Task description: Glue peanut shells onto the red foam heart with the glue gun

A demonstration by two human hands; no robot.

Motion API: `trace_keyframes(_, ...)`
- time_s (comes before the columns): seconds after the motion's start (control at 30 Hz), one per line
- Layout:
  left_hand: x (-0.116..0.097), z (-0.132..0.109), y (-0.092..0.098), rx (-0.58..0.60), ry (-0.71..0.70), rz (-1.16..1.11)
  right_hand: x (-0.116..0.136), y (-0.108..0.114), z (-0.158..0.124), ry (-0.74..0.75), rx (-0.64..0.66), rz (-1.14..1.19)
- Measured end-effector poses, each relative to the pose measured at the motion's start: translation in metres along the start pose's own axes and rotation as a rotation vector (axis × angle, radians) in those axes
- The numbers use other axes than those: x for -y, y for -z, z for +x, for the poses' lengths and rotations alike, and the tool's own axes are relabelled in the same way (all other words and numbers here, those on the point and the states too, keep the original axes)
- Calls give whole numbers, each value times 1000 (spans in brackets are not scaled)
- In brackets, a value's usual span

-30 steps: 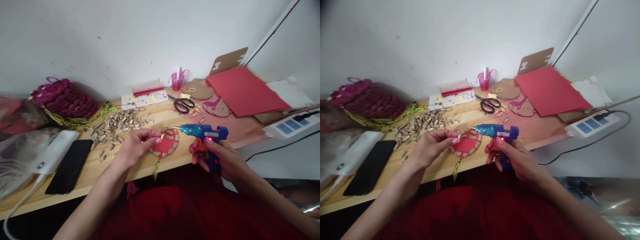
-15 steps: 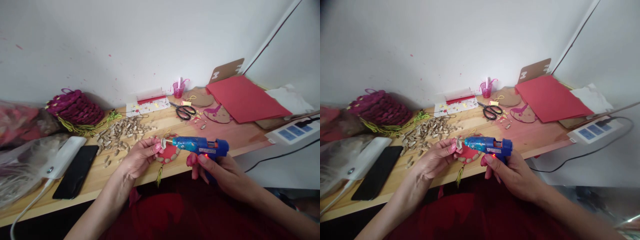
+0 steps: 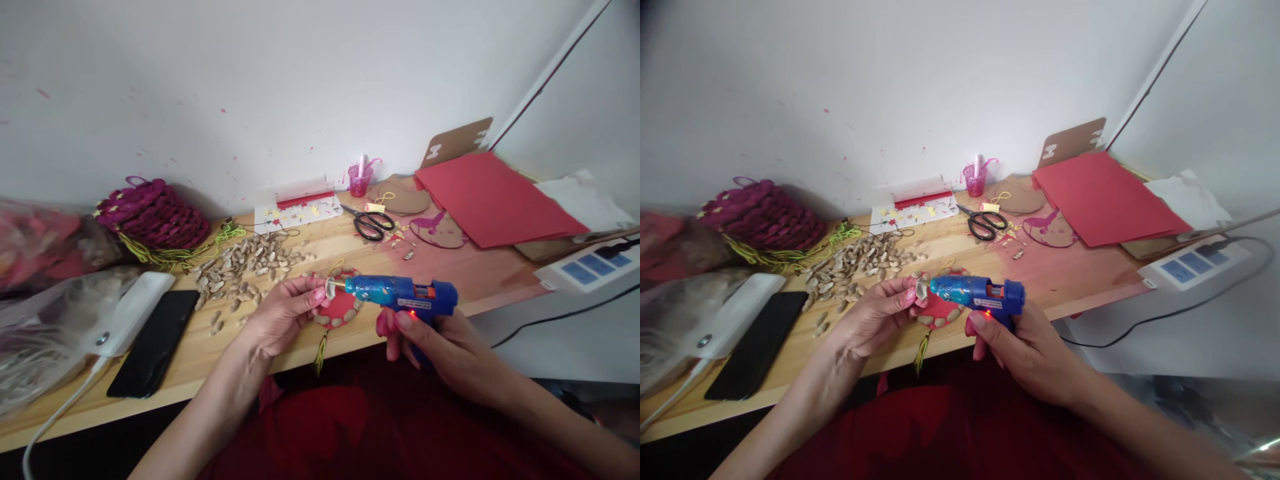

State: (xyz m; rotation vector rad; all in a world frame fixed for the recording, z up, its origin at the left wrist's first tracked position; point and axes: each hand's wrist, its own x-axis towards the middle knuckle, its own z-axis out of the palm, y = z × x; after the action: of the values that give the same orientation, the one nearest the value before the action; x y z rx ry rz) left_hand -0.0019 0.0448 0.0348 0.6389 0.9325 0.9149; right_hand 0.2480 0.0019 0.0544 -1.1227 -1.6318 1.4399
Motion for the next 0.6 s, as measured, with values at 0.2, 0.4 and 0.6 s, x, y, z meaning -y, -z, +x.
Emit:
trace_keyframes(0.2, 0, 0, 1, 7, 1, 3, -2, 0, 0, 10, 3, -7)
trace_keyframes(0.4, 0, 1, 1, 11, -12, 15, -1, 0, 1, 13, -10, 14)
trace_keyframes(0.6, 0, 1, 1, 6, -2, 9, -1, 0, 1, 9, -12, 25)
